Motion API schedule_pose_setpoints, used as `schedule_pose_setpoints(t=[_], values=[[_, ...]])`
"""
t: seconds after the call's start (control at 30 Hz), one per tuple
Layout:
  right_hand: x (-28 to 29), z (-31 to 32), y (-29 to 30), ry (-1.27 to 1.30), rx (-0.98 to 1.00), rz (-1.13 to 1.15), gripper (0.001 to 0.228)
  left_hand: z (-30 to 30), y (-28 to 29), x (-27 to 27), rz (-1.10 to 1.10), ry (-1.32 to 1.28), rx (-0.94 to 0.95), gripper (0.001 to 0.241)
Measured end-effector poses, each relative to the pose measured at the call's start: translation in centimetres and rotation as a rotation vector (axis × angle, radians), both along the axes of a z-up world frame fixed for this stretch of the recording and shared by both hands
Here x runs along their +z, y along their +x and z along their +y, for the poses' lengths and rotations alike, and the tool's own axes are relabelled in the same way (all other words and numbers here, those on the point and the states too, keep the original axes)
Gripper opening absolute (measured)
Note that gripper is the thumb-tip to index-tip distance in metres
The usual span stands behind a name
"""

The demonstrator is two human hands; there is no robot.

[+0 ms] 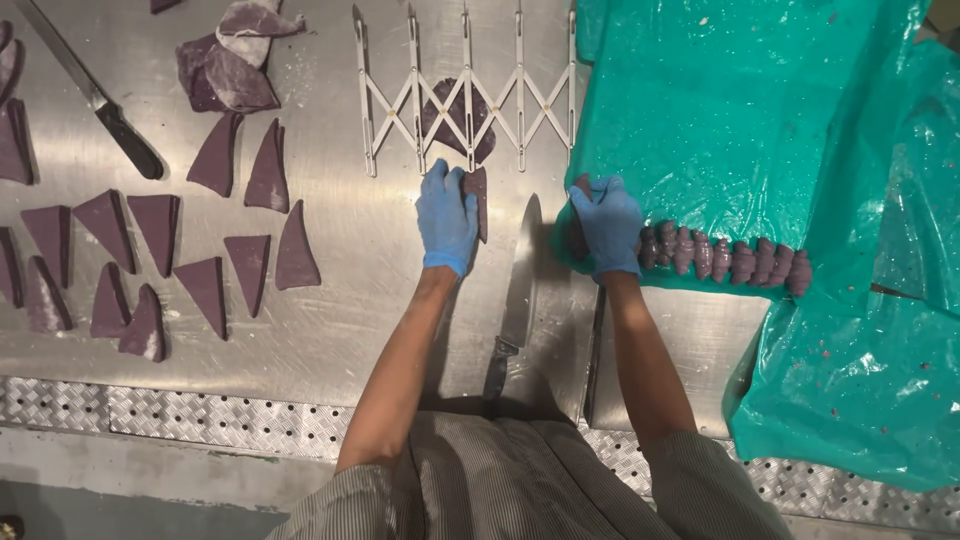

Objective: Rolling small triangular pieces of purple dough into coiled croissant-like shapes on a stainless steel workbench.

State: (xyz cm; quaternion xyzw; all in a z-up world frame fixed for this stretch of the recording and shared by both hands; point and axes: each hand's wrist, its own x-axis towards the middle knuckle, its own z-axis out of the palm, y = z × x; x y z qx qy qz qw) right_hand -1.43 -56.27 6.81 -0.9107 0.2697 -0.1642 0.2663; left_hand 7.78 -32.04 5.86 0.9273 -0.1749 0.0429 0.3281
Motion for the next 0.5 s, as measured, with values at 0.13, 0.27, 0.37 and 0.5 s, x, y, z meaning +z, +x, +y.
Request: schedule_pose_setpoints(t=[0.13, 0.27, 0.37, 0.5], values=[[0.1, 0.3, -0.1, -0.18, 0.029, 0.014, 0.034, -0.7, 2.1, 1.0, 0.119, 0.003, -0.1, 0.052], [4.3, 2.1, -0.8, -0.406, 0.03, -0.088, 0.027, -0.1, 3.0, 0.3, 0.269, 0.092, -0.049, 0.053], [5.1, 3.6, -2.5, -0.363, -0.038, -0.243, 0.02, 1.1, 2.6, -1.6, 0.287, 0.122, -0.109, 0.022], [3.6, 10.5, -7.1, 0.263, -0.005, -0.179, 0.012, 4.7, -1.8, 1.7, 0.418, -0.294, -0.1, 0.022]])
